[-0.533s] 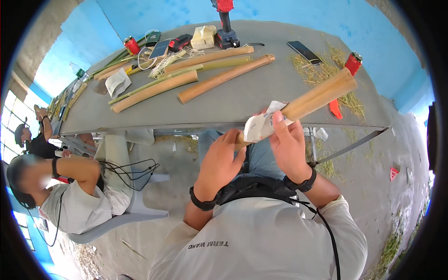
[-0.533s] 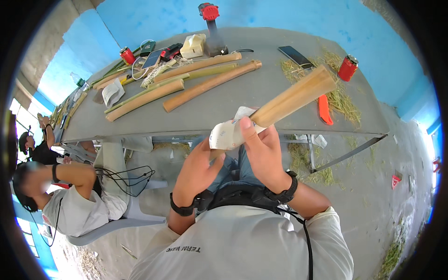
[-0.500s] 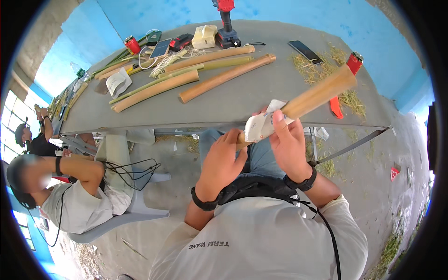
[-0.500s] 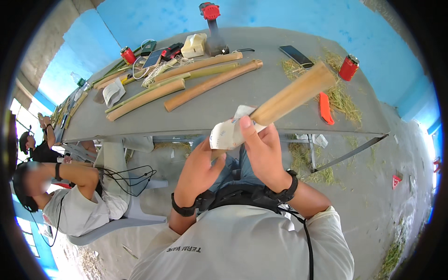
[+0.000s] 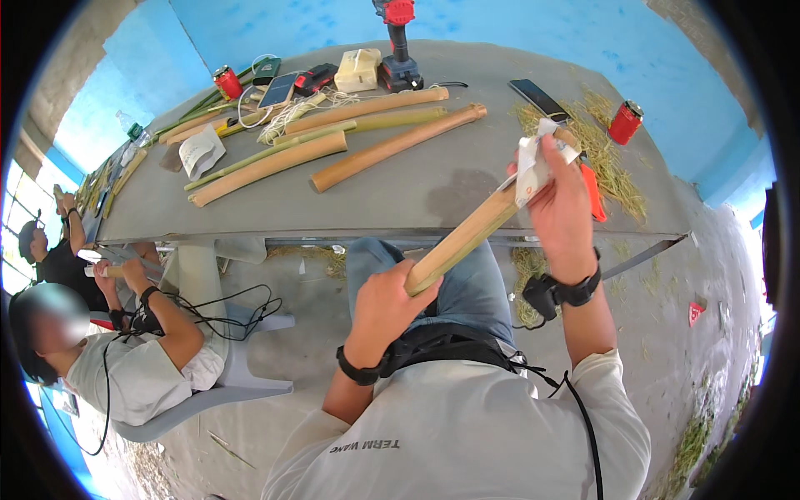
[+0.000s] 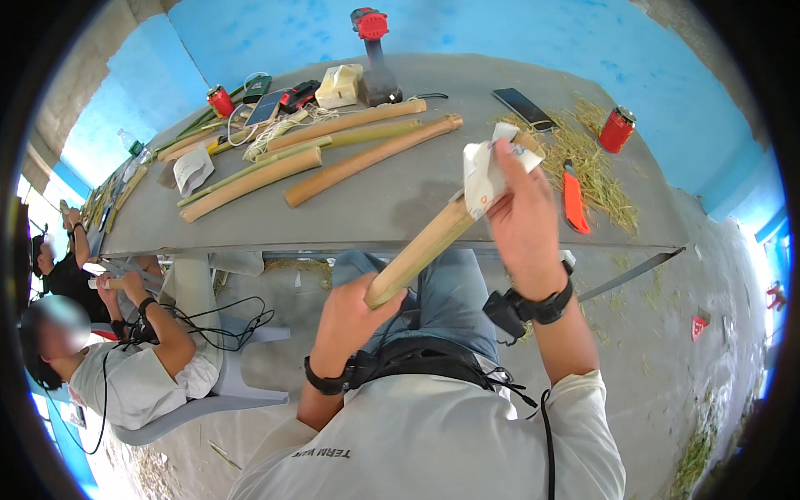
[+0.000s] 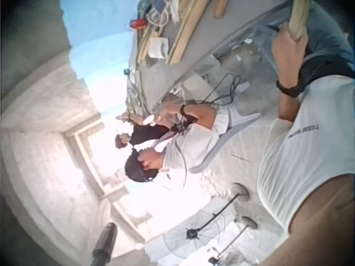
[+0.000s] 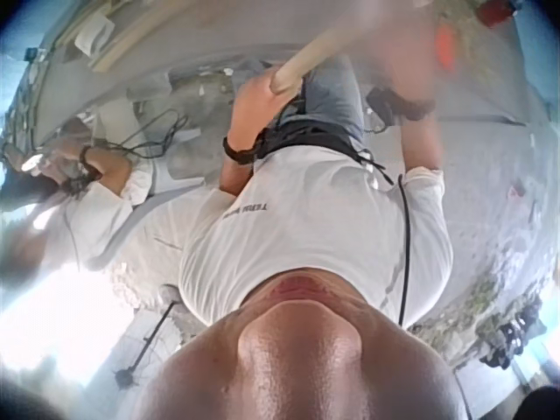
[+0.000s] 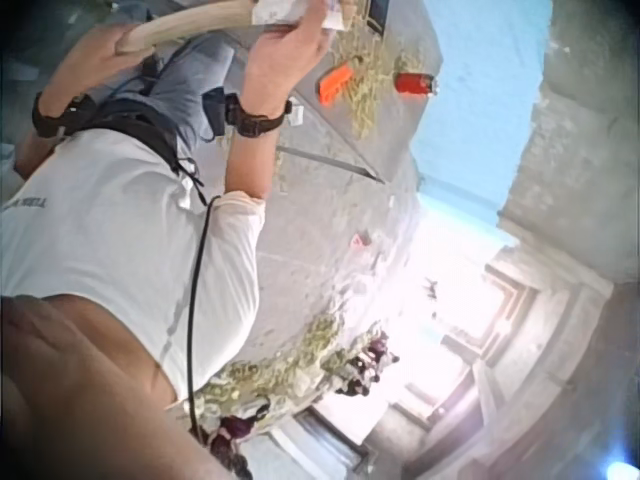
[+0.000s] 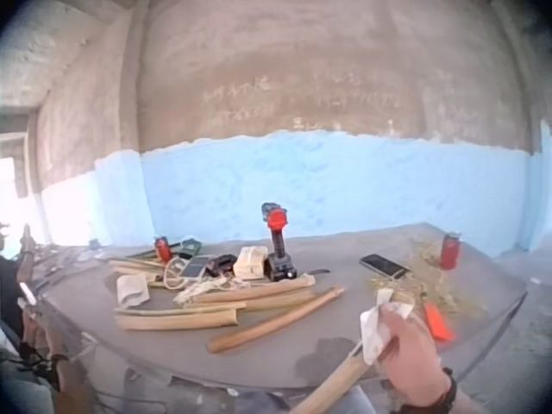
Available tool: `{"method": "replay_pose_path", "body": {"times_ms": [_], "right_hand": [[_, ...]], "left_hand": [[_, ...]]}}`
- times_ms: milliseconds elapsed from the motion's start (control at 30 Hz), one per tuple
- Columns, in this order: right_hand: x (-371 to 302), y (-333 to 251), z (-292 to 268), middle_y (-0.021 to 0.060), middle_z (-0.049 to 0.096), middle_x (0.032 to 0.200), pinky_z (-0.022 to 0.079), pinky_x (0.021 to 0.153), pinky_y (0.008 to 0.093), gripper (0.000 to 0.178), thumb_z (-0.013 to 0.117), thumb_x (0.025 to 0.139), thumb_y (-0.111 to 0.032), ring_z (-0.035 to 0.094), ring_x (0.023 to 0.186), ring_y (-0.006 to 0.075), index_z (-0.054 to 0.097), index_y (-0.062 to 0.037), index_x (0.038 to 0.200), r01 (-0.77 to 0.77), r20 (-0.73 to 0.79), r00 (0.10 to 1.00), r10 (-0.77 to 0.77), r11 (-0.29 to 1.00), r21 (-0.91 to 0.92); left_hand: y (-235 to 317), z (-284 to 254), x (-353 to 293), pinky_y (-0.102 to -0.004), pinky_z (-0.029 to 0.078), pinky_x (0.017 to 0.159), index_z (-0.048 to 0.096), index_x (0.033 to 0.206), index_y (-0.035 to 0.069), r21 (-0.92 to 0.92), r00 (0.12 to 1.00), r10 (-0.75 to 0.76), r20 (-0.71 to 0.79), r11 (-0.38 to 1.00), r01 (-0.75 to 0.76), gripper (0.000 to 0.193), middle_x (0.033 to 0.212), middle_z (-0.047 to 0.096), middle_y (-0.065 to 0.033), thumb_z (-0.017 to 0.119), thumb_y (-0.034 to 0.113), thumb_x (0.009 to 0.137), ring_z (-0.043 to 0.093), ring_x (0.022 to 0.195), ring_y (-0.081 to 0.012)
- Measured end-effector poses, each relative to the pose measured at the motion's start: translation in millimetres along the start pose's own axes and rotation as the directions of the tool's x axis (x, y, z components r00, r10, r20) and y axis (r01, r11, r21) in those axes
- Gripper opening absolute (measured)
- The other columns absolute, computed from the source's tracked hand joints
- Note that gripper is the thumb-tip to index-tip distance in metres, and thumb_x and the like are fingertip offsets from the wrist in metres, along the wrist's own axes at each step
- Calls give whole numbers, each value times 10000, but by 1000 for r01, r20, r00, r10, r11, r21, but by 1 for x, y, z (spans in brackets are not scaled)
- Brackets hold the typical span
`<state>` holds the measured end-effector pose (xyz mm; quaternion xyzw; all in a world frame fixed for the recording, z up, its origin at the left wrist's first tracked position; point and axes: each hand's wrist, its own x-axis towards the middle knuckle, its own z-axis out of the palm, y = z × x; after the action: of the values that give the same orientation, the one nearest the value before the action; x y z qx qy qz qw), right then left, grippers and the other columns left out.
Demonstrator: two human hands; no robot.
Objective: The person is scraping the edges of a bamboo tube with a utility knife and then cleaning it with a white cloth.
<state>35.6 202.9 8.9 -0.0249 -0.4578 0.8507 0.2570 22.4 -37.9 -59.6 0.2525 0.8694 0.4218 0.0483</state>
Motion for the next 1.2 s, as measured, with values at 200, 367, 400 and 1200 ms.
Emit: {"method": "replay_pose_path", "body": {"times_ms": [200,367,400,1200], "right_hand": [[-19,28,26,47,653,998,557,773,324,311,645,993,-249,669,892,158,569,-50,1219,-47,-10,999,47,998,47],[-34,34,34,40,654,1018,564,778,332,308,659,983,-239,675,914,146,565,-61,1216,-158,48,987,156,986,42],[-24,16,28,44,653,1011,561,763,328,284,628,1002,-254,671,896,145,573,-60,1202,-152,8,988,152,988,0],[4,-36,-16,87,691,1003,564,875,366,311,568,1037,-279,698,981,243,620,-1,1166,46,24,999,-47,999,16]], "left_hand": [[10,-1,0,-434,489,623,664,907,18,-60,999,-7,35,998,9,345,732,648,-198,723,355,866,615,706,-422],[28,-10,11,-414,487,633,674,936,0,-132,999,-29,42,991,34,336,751,644,-219,729,322,860,613,703,-421],[28,-22,10,-385,474,623,671,937,-7,-139,992,-28,121,989,45,333,714,621,-196,738,309,857,549,641,-345],[23,-28,12,-390,473,633,660,948,6,-25,981,17,193,1000,-12,306,725,606,-193,757,272,833,561,651,-360]]}}
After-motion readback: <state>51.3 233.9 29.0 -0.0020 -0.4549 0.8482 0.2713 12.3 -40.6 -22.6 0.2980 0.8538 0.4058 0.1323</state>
